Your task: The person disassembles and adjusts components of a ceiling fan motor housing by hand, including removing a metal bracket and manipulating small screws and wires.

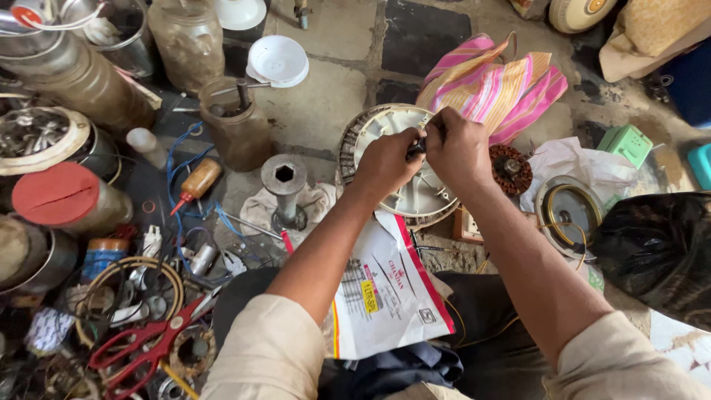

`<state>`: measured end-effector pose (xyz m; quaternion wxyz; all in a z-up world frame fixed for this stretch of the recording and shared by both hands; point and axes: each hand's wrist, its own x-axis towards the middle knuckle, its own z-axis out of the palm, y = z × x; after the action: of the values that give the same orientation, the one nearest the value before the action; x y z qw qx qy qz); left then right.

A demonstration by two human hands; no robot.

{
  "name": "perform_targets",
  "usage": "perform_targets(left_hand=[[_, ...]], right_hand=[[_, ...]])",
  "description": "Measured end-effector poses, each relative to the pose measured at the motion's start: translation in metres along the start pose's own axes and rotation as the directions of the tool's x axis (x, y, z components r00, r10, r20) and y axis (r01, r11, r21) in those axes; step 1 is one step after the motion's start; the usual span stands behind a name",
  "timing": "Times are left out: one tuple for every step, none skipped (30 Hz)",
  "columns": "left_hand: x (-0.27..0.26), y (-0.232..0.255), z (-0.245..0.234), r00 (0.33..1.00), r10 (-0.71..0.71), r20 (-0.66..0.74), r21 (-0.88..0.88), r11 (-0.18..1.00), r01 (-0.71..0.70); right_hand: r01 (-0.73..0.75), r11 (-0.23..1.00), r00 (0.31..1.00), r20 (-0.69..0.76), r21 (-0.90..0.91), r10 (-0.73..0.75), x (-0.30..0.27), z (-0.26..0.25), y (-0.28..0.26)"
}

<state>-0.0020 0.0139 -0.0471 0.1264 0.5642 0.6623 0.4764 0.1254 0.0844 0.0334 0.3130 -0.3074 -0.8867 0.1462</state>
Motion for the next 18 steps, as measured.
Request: perform_targets(left_hand=[[-0.003,0.000,-0.002,0.999,0.045,-0.029,-0.044,0.998,-0.046],[-0.005,0.000,-0.005,0.994,0.088,-0.060,-0.086,0.992,-0.093],[-0.006,0.001,-0.012,0.980,0.165,-0.109,-0.048,0.984,-0.171],[-0.005,0.002,-0.023,0.958,0.243,-0.153,-0.005,0.969,-0.247],[-0.010,0.006,-0.033,0.928,0.320,-0.190,0.034,0.947,-0.319],[-0.020,0.010,-0.046,0.950,0.264,-0.169,0.012,0.964,-0.266],[-0.031,0.016,-0.060,0.966,0.210,-0.150,-0.019,0.976,-0.215],[-0.043,0.023,-0.075,0.980,0.155,-0.128,-0.049,0.986,-0.162],[-0.056,0.031,-0.089,0.999,-0.037,0.034,0.048,0.998,0.036],[-0.070,0.039,-0.100,0.954,-0.238,0.179,0.176,0.962,0.207],[-0.086,0.049,-0.104,0.949,-0.196,0.249,0.153,0.975,0.162],[-0.102,0.058,-0.104,0.937,-0.152,0.316,0.127,0.985,0.117],[-0.118,0.067,-0.099,0.918,-0.108,0.381,0.095,0.992,0.077],[-0.132,0.076,-0.090,0.919,0.035,0.392,0.050,0.997,-0.060],[-0.147,0.084,-0.079,0.900,0.176,0.399,-0.001,0.981,-0.192],[-0.163,0.092,-0.069,0.880,0.152,0.451,0.052,0.979,-0.195],[-0.173,0.097,-0.061,0.861,0.128,0.493,0.117,0.971,-0.210],[-0.184,0.104,-0.054,0.841,0.100,0.532,0.180,0.957,-0.228]], right_hand=[[-0.015,1.000,1.000,0.019,-0.001,0.015,0.000,-0.001,0.000],[-0.030,1.000,0.999,0.037,-0.001,0.030,-0.003,-0.003,-0.001],[-0.079,0.996,0.997,0.018,0.050,0.078,-0.010,-0.009,-0.002],[-0.127,0.987,0.992,0.001,0.102,0.128,-0.021,-0.019,-0.002],[-0.178,0.972,0.983,-0.011,0.150,0.182,-0.037,-0.027,-0.001],[-0.255,0.955,0.966,0.004,0.151,0.257,-0.056,-0.032,-0.002],[-0.330,0.933,0.943,0.016,0.140,0.331,-0.080,-0.041,0.001],[-0.287,0.950,0.958,0.040,0.120,0.284,-0.103,-0.051,0.005],[-0.243,0.965,0.970,0.060,0.101,0.238,-0.125,-0.059,0.009],[-0.299,0.948,0.949,0.137,0.113,0.283,-0.146,-0.066,0.013],[-0.356,0.926,0.921,0.212,0.124,0.326,-0.167,-0.073,0.016],[-0.388,0.912,0.909,0.215,0.133,0.356,-0.186,-0.079,0.018],[-0.421,0.896,0.896,0.221,0.141,0.386,-0.206,-0.085,0.018],[-0.453,0.879,0.881,0.227,0.149,0.415,-0.221,-0.091,0.016],[-0.463,0.873,0.874,0.242,0.154,0.421,-0.236,-0.096,0.012],[-0.474,0.866,0.867,0.257,0.159,0.427,-0.249,-0.099,0.005],[-0.471,0.864,0.868,0.264,0.175,0.420,-0.255,-0.099,-0.001],[-0.465,0.867,0.866,0.295,0.179,0.404,-0.260,-0.100,-0.007]])
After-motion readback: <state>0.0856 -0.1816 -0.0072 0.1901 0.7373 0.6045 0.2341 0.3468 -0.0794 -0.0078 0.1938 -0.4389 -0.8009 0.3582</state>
